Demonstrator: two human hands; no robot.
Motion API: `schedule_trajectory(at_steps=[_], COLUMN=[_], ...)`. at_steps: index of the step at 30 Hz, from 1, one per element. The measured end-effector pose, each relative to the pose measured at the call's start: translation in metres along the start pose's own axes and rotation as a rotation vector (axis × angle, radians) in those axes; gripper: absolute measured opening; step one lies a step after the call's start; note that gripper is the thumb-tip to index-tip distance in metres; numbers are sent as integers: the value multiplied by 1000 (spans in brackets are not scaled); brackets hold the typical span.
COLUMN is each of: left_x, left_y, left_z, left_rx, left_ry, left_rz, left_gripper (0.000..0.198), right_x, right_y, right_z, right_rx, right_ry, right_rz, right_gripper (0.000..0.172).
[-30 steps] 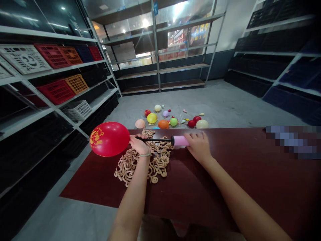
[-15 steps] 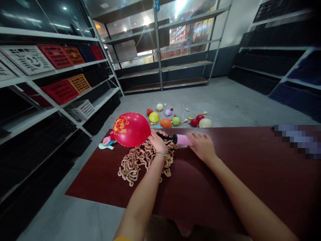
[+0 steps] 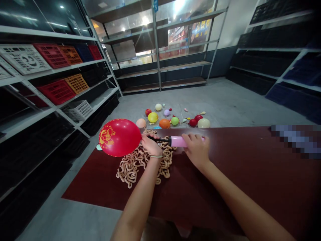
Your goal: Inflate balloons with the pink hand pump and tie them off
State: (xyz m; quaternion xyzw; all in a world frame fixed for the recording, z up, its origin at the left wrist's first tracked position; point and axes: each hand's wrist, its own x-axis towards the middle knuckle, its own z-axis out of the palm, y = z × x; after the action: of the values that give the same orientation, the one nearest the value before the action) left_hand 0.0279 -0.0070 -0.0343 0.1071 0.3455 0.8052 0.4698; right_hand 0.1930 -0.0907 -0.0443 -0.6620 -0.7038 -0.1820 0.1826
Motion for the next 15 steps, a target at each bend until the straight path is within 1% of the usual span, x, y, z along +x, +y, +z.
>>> schedule_trajectory(at_steps=[2,4,5,7,9,12,15], left_x=[-12,-18,-18,-13,-3,16,31], left_y=[-10,-19,-21,-22,-18,-7,5], left_z=[3,4,4,4,3,-1,-8], left_rx=[22,42,50,59,60,44,29], left_ry=[-81,-153,-169,-160,-142,-100,-37], left_rz=[-19,-45,-54,-59,-46,-22,15], left_gripper=[21,22,22,23,24,23,20], right_x=[-2,-3,-2,0,3,6,7], right_y=[-8,-6,-2,9,24,44,51], right_z=[-1,1,2,6,10,16,19], right_rx=[29,41,38,21,-2,-51,-83], right_ry=[-32,-69,-82,-92,-76,-21,-5], right_rz=[-18,-61,-81,-108,-108,-55,2], right_gripper=[41,42,43,45,45,44,43])
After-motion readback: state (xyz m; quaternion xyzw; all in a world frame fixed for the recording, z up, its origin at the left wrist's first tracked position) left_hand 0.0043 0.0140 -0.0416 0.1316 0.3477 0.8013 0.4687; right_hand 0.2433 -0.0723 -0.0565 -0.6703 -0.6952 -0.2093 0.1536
